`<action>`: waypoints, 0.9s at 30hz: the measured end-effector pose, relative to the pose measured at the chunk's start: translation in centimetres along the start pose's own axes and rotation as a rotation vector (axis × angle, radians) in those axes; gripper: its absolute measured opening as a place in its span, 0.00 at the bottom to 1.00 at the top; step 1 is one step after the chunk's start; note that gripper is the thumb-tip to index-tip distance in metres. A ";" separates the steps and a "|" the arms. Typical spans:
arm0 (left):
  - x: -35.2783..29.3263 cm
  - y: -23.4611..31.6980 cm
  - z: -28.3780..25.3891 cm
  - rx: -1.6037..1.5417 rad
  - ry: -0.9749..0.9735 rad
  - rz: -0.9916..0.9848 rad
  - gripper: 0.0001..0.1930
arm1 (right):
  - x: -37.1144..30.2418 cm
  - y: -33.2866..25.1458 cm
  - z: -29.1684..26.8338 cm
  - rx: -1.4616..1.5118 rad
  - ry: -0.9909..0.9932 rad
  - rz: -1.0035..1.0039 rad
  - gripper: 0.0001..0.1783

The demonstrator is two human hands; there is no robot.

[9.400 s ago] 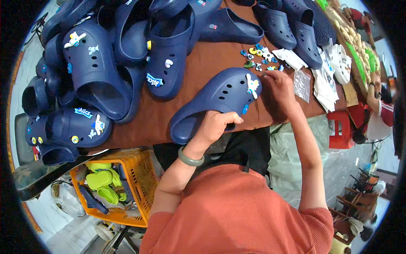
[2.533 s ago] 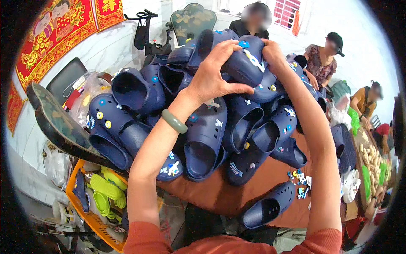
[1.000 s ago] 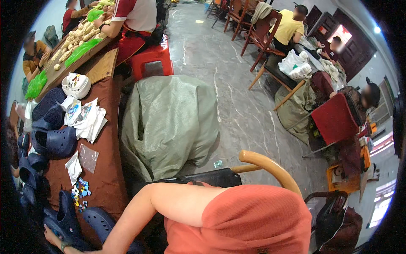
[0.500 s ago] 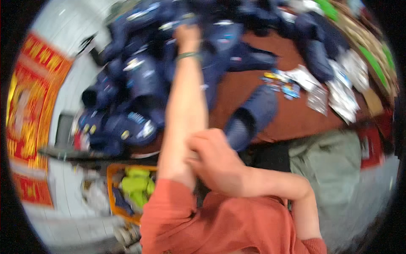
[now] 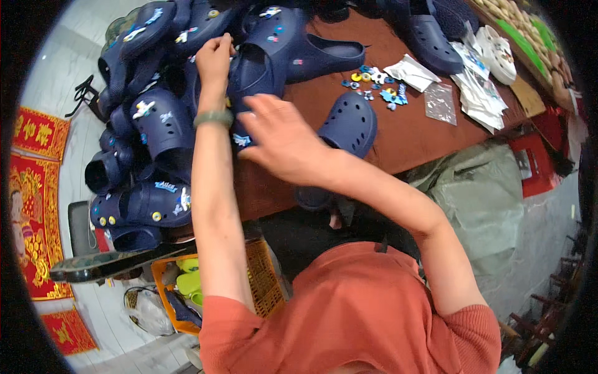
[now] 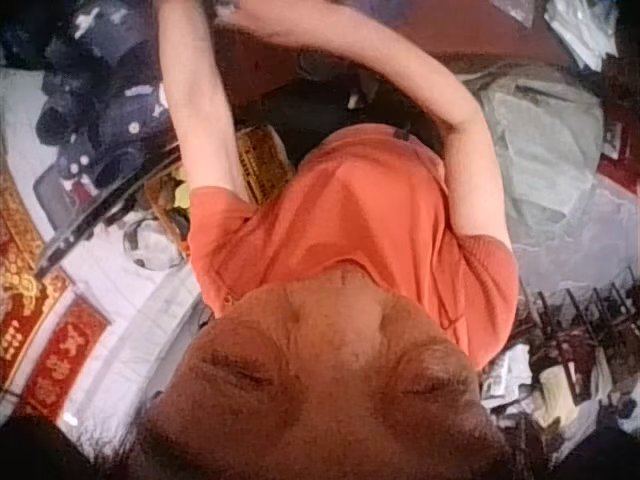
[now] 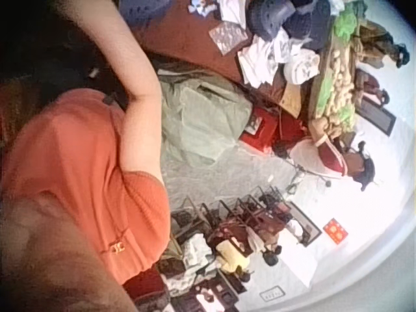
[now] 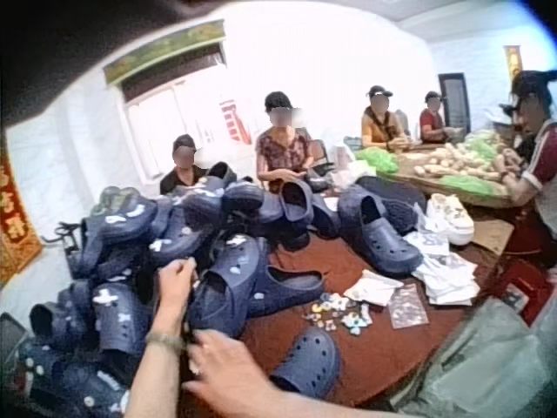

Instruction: Decorating blue clogs by inserting small plastic charms into the holes on the shoe uppers.

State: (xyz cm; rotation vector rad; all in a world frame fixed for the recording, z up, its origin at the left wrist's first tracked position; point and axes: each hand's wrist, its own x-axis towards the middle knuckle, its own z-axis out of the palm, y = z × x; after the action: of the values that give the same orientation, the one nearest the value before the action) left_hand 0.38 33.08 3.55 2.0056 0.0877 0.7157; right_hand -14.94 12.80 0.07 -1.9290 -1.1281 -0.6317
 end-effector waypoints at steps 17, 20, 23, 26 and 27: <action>-23.5 6.0 9.2 -1.229 -0.539 -0.990 0.23 | -13.3 19.6 -10.8 -0.330 -0.049 0.535 0.19; -23.9 5.9 7.5 -1.269 -0.582 -1.072 0.21 | -13.7 19.7 -11.9 -0.188 -0.034 0.604 0.17; -24.3 6.3 4.4 -1.071 -0.507 -1.129 0.21 | -12.7 19.6 -12.8 -0.112 -0.062 0.631 0.13; -23.9 5.2 3.6 -1.140 -0.454 -1.211 0.20 | -10.9 21.2 -12.2 -0.114 -0.072 0.603 0.11; -23.7 4.8 3.7 -1.173 -0.422 -1.235 0.20 | -10.4 22.5 -11.6 -0.113 -0.077 0.603 0.11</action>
State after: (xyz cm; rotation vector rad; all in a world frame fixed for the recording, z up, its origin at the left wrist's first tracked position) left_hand -18.33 19.49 -4.48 0.6472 0.4728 -0.4302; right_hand -0.46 -8.20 -9.78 -2.2565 -0.5058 -0.2928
